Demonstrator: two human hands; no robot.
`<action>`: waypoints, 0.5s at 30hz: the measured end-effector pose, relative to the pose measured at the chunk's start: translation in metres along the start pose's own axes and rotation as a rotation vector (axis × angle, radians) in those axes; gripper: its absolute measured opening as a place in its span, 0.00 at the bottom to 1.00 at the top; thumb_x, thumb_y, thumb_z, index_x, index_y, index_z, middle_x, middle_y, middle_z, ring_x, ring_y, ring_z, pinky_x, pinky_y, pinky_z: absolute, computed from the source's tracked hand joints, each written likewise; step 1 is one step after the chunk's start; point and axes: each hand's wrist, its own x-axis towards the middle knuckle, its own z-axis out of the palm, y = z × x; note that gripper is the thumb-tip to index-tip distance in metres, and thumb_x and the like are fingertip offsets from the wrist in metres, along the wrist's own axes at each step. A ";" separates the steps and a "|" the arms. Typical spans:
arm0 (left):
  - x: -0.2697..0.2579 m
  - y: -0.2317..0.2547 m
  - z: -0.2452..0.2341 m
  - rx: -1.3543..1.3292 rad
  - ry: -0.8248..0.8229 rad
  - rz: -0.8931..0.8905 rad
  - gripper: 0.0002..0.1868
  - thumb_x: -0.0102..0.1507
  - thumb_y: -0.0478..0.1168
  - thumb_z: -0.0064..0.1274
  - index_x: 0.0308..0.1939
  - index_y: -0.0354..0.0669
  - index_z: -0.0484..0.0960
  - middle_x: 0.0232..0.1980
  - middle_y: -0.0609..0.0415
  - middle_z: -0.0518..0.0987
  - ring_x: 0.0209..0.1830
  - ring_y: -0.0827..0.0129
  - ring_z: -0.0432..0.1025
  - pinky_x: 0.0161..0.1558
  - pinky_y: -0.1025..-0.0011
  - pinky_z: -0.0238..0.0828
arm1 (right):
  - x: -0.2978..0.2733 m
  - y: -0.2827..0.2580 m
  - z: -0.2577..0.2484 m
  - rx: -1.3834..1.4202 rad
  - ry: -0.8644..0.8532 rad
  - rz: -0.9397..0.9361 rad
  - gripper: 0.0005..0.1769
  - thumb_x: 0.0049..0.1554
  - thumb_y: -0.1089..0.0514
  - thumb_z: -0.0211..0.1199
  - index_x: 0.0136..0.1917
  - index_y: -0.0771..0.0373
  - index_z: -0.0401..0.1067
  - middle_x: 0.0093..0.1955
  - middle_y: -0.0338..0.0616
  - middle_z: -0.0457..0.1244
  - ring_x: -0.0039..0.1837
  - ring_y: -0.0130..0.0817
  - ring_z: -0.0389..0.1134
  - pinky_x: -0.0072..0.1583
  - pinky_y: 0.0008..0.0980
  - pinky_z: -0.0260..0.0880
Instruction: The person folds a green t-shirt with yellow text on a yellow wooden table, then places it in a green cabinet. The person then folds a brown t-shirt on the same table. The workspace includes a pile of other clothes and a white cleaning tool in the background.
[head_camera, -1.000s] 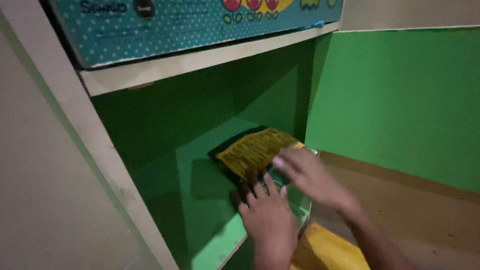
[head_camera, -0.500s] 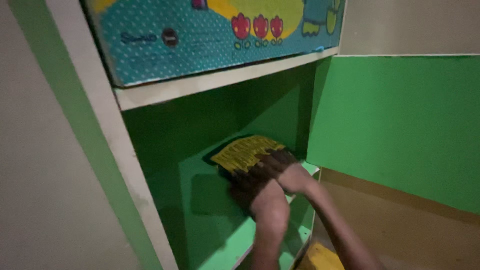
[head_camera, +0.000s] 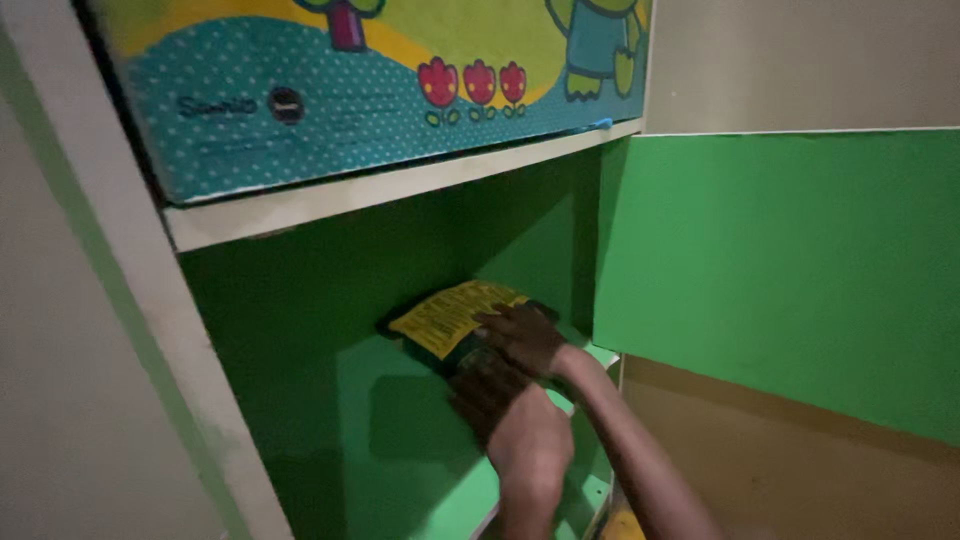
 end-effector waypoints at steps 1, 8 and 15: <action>-0.001 0.001 -0.001 -0.003 0.014 0.013 0.17 0.67 0.47 0.50 0.56 0.43 0.79 0.59 0.42 0.78 0.60 0.47 0.73 0.58 0.53 0.71 | -0.002 -0.003 -0.005 0.001 -0.009 0.001 0.25 0.65 0.49 0.50 0.74 0.50 0.64 0.81 0.45 0.51 0.79 0.56 0.49 0.76 0.55 0.46; -0.033 0.008 -0.017 0.012 0.081 0.113 0.17 0.72 0.44 0.41 0.55 0.39 0.80 0.59 0.40 0.80 0.59 0.47 0.75 0.57 0.54 0.72 | -0.053 -0.059 -0.093 0.022 0.019 0.320 0.27 0.66 0.48 0.44 0.73 0.62 0.63 0.80 0.53 0.51 0.81 0.54 0.49 0.80 0.46 0.48; -0.102 0.019 0.013 0.161 0.561 0.809 0.31 0.54 0.40 0.52 0.61 0.29 0.71 0.67 0.27 0.70 0.71 0.28 0.58 0.68 0.35 0.50 | -0.188 -0.149 -0.220 0.383 0.031 0.662 0.32 0.67 0.43 0.39 0.76 0.62 0.60 0.82 0.53 0.48 0.83 0.49 0.43 0.79 0.50 0.36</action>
